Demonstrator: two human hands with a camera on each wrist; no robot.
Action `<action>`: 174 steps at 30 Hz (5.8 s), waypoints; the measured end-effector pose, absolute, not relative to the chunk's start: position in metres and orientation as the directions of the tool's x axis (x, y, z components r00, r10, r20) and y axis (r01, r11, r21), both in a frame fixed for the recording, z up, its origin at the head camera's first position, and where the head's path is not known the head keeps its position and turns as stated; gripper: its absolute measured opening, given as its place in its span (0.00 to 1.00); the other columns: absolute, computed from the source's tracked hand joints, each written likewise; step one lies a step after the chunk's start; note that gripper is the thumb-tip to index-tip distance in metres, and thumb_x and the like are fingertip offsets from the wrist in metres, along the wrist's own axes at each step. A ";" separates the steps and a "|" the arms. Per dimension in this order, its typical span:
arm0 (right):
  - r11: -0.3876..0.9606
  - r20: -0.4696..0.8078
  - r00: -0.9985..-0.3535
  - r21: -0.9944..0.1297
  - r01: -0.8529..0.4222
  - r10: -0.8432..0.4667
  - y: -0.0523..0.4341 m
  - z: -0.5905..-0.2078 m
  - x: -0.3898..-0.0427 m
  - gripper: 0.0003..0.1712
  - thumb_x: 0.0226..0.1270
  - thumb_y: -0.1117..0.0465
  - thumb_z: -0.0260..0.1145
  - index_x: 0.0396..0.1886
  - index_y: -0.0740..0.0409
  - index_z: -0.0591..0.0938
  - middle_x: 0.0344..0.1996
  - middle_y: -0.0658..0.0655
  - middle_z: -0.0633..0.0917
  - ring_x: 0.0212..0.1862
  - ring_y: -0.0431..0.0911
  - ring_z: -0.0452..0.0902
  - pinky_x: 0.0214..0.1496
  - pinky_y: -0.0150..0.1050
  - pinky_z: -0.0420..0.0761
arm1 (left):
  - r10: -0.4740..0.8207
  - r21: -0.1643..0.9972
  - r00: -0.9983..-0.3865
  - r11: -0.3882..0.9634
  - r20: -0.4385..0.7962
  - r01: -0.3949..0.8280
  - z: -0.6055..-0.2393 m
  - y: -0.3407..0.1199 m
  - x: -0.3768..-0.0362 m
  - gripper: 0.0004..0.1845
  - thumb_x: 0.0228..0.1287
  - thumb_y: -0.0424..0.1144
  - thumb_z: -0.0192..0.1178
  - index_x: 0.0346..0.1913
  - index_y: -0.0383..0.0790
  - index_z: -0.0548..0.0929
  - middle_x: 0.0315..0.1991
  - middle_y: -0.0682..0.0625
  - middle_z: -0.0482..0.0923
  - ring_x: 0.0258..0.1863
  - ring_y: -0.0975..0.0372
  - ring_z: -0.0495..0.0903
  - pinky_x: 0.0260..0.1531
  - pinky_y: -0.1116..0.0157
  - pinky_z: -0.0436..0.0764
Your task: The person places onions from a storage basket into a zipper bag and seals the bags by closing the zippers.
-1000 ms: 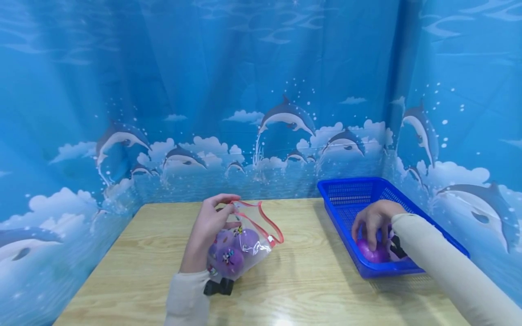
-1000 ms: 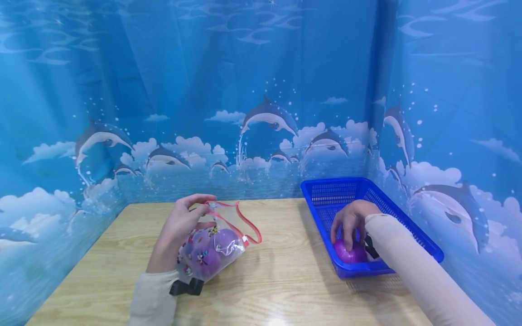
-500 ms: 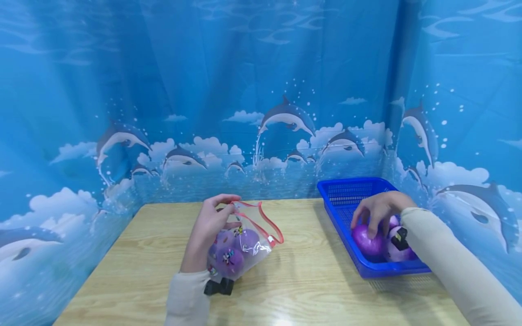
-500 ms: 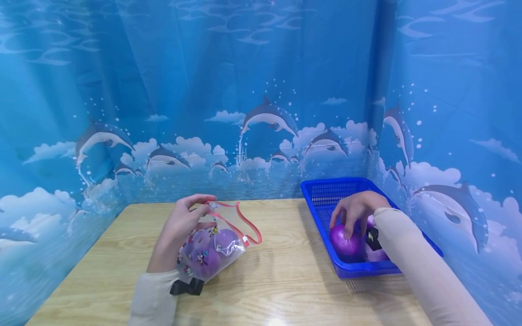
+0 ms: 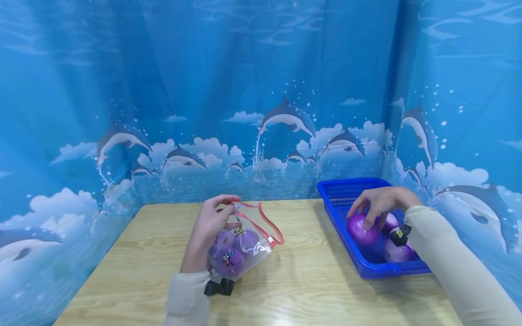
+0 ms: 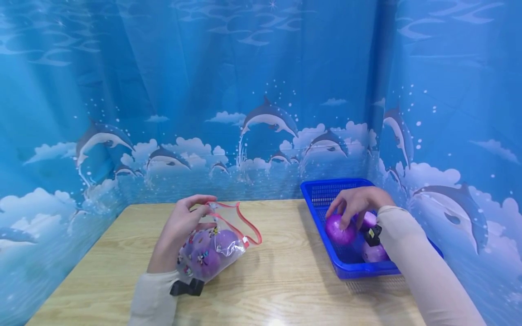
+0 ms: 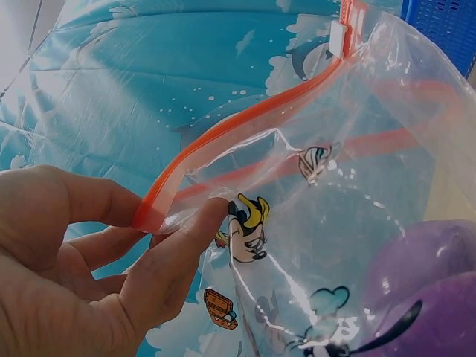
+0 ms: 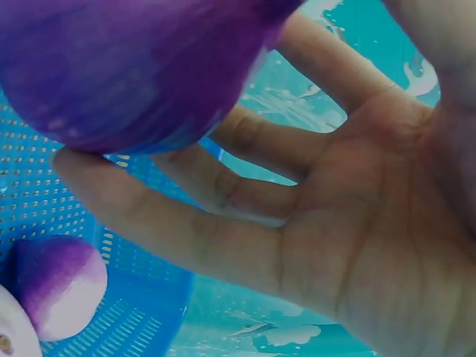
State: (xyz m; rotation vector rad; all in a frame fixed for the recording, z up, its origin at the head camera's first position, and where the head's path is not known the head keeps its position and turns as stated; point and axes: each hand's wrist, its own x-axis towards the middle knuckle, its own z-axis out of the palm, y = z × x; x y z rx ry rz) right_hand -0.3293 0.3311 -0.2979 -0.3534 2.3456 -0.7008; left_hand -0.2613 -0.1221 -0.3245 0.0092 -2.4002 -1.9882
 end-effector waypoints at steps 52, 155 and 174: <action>0.630 -0.149 -0.717 -0.617 -0.471 -0.681 0.239 -0.277 -0.332 0.30 0.61 0.52 0.76 0.64 0.45 0.83 0.60 0.56 0.83 0.61 0.54 0.77 0.53 0.46 0.90 | -0.022 0.981 -1.000 0.191 0.014 0.009 -0.324 -0.122 -0.260 0.18 0.76 0.30 0.50 0.61 0.41 0.83 0.58 0.40 0.71 0.52 0.49 0.81 0.42 0.59 0.93; 0.374 -0.048 -0.628 -0.837 -0.399 -0.776 0.101 -0.339 -0.302 0.38 0.88 0.47 0.29 0.71 0.69 0.72 0.63 0.70 0.82 0.63 0.59 0.82 0.63 0.47 0.87 | -0.023 0.990 -0.999 0.134 0.043 0.039 -0.322 -0.125 -0.262 0.17 0.77 0.31 0.50 0.62 0.39 0.82 0.63 0.35 0.69 0.53 0.46 0.81 0.43 0.59 0.93; 0.399 -0.107 -0.620 -0.846 -0.354 -0.777 0.111 -0.337 -0.304 0.36 0.87 0.46 0.31 0.72 0.65 0.72 0.64 0.68 0.82 0.65 0.60 0.80 0.66 0.50 0.85 | -0.025 0.989 -0.999 0.145 0.040 0.036 -0.322 -0.125 -0.261 0.17 0.78 0.31 0.50 0.62 0.39 0.83 0.62 0.37 0.70 0.52 0.48 0.82 0.42 0.60 0.93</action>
